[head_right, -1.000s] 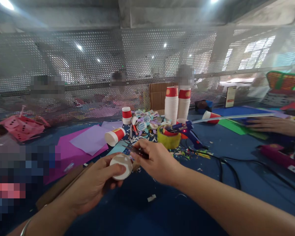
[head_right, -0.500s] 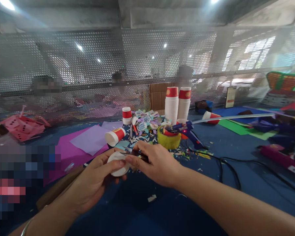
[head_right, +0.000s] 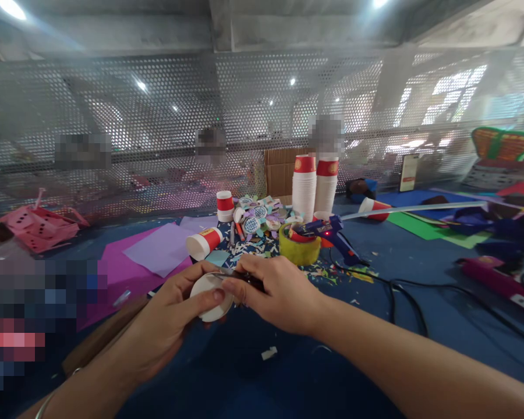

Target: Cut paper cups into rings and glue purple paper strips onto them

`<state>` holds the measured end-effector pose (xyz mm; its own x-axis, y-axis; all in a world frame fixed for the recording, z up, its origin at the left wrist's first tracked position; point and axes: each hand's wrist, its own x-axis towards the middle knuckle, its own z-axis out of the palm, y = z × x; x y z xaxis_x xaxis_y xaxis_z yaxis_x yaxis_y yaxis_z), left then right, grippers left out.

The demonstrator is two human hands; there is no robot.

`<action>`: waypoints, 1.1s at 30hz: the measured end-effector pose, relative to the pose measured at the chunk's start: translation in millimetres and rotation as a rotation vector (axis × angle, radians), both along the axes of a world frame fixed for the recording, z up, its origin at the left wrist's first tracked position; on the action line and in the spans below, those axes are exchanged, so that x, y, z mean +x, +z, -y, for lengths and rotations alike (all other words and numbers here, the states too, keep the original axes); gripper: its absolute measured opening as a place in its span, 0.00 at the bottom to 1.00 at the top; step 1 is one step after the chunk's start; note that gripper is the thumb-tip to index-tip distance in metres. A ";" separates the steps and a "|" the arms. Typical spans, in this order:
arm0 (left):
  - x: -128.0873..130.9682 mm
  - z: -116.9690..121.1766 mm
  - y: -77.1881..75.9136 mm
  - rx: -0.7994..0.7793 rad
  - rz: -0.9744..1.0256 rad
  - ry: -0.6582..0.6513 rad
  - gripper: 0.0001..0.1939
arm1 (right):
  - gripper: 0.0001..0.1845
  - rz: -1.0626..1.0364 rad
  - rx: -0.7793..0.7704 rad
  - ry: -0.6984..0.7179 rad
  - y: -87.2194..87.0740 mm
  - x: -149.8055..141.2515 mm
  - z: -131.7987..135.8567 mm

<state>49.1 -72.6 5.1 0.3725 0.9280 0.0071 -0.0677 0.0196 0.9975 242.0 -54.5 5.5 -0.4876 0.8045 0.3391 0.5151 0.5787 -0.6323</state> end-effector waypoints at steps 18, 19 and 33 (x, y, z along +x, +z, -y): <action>0.1 0.8 2.9 0.023 -0.067 -0.005 0.10 | 0.18 0.011 0.032 -0.004 0.2 0.4 1.6; 0.1 0.8 3.2 0.019 -0.073 -0.004 0.10 | 0.18 0.012 0.029 -0.006 -0.1 0.3 1.6; -0.7 -4.4 0.3 -0.037 -0.043 0.065 0.11 | 0.19 -0.029 0.017 -0.066 2.2 -0.4 -1.7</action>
<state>48.4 -68.2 5.5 0.3105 0.9497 -0.0419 -0.0273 0.0530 0.9982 241.6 -52.8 7.7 -0.4235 0.8287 0.3660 0.5343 0.5547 -0.6378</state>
